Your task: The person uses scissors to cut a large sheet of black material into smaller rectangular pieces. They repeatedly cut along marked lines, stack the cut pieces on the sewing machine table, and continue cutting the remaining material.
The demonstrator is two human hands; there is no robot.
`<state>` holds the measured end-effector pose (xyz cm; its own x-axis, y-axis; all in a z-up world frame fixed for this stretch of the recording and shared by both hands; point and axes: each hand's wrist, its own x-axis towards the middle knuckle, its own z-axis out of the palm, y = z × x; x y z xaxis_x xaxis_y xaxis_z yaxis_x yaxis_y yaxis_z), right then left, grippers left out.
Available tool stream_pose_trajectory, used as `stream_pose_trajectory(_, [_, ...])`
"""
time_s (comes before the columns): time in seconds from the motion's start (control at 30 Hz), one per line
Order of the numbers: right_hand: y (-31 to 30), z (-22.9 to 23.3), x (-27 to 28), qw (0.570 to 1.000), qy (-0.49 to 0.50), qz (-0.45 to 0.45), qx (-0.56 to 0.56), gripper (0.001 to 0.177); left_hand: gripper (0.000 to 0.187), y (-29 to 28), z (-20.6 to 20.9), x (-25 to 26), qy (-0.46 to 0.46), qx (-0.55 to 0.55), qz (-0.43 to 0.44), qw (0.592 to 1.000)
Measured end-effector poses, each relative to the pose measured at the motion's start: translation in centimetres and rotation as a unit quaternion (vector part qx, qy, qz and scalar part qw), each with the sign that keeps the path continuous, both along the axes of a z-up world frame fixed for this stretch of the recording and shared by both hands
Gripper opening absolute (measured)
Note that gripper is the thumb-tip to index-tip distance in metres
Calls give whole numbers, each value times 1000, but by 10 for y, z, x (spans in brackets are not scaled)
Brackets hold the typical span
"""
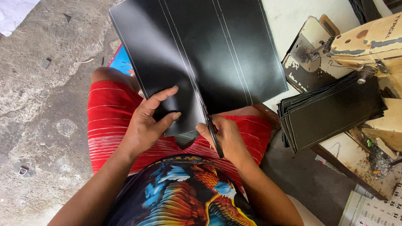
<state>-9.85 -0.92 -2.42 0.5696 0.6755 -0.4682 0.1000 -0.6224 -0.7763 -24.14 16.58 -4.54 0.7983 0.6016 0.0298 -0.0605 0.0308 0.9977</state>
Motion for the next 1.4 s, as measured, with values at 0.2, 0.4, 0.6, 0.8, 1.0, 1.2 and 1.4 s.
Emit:
stream_pose_trajectory(0.2, [8,-7,8,999,-17,27,-9,50,55,-1,-12,-1,-17,-11,4,1000])
stream_pose_trajectory(0.4, [14,9,1,1000,0,5,9,45,48,1,-7,1,-33,-29,14,999])
stream_pose_trajectory(0.6, [3,-13,6,1000,20,0,-10,49,44,8,-21,4,-38,-23,18,999])
stream_pose_trajectory(0.8, [27,-3,13,999,-30,45,-6,49,59,8,-20,4,-55,-27,-3,998])
stream_pose_trajectory(1.0, [27,0,11,998,-43,46,-16,54,60,7,-19,4,-59,-40,-4,997])
stream_pose_trajectory(1.2, [14,-12,14,999,-26,33,2,48,40,11,-26,5,-60,-36,24,997])
stream_pose_trajectory(1.4, [26,4,12,1000,15,15,19,49,50,21,-20,6,-43,-4,12,999])
